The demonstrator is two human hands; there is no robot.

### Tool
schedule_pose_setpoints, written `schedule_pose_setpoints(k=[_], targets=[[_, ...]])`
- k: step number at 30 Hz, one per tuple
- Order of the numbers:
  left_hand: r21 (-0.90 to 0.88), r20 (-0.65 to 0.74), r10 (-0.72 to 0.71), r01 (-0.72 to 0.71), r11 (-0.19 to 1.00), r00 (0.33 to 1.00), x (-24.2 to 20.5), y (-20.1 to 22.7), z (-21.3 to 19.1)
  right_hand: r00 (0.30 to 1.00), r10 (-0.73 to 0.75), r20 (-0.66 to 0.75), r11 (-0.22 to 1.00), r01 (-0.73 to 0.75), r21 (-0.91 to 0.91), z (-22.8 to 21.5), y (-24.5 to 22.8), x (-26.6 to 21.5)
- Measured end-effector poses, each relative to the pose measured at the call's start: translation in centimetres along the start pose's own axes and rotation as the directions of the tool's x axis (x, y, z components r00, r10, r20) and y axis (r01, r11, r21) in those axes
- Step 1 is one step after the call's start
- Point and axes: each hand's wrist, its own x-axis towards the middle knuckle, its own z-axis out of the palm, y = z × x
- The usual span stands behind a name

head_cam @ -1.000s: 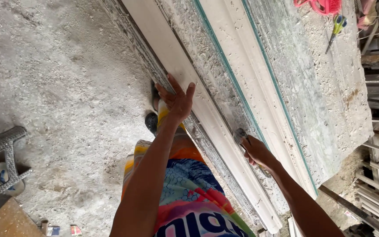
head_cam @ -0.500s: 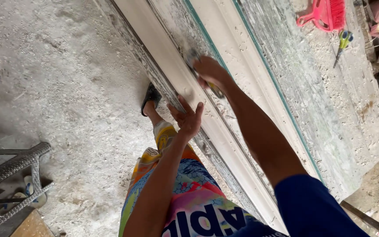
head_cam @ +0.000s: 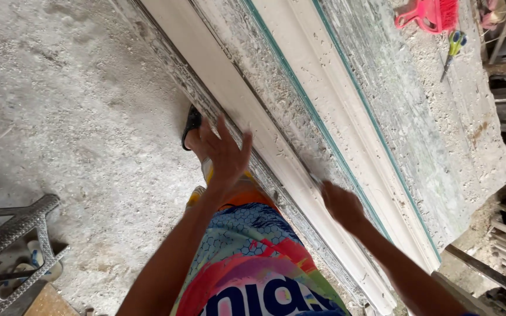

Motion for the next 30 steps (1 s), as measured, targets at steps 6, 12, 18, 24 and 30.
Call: schedule_pose_setpoints(k=[6, 12, 18, 24, 30], targets=[[-0.06, 0.18, -0.211, 0.225, 0.973, 0.961, 12.6, 0.6, -4.6, 0.992, -0.086, -0.09, 0.977, 0.066, -0.201, 0.5, -2.0, 1.4], [-0.022, 0.145, -0.092, 0.096, 0.995, 0.985, 14.7, -3.5, -1.2, 1.0, -0.026, -0.013, 0.987, 0.028, 0.16, -13.4, -13.6, 17.2], [-0.117, 0.372, -0.24, 0.301, 0.946, 0.897, 14.8, 0.2, -5.4, 0.983, 0.036, 0.181, 0.74, -0.148, 0.656, -22.5, -18.9, 22.3], [-0.156, 0.391, -0.235, 0.316, 0.936, 0.89, 15.1, -0.8, -5.2, 0.862, 0.107, 0.495, 0.685, -0.425, 0.592, -16.4, -10.6, 13.9], [-0.15, 0.392, -0.254, 0.334, 0.931, 0.884, 14.8, 0.2, -6.0, 0.751, 0.24, 0.615, 0.465, -0.645, 0.606, -4.7, 0.4, 1.8]])
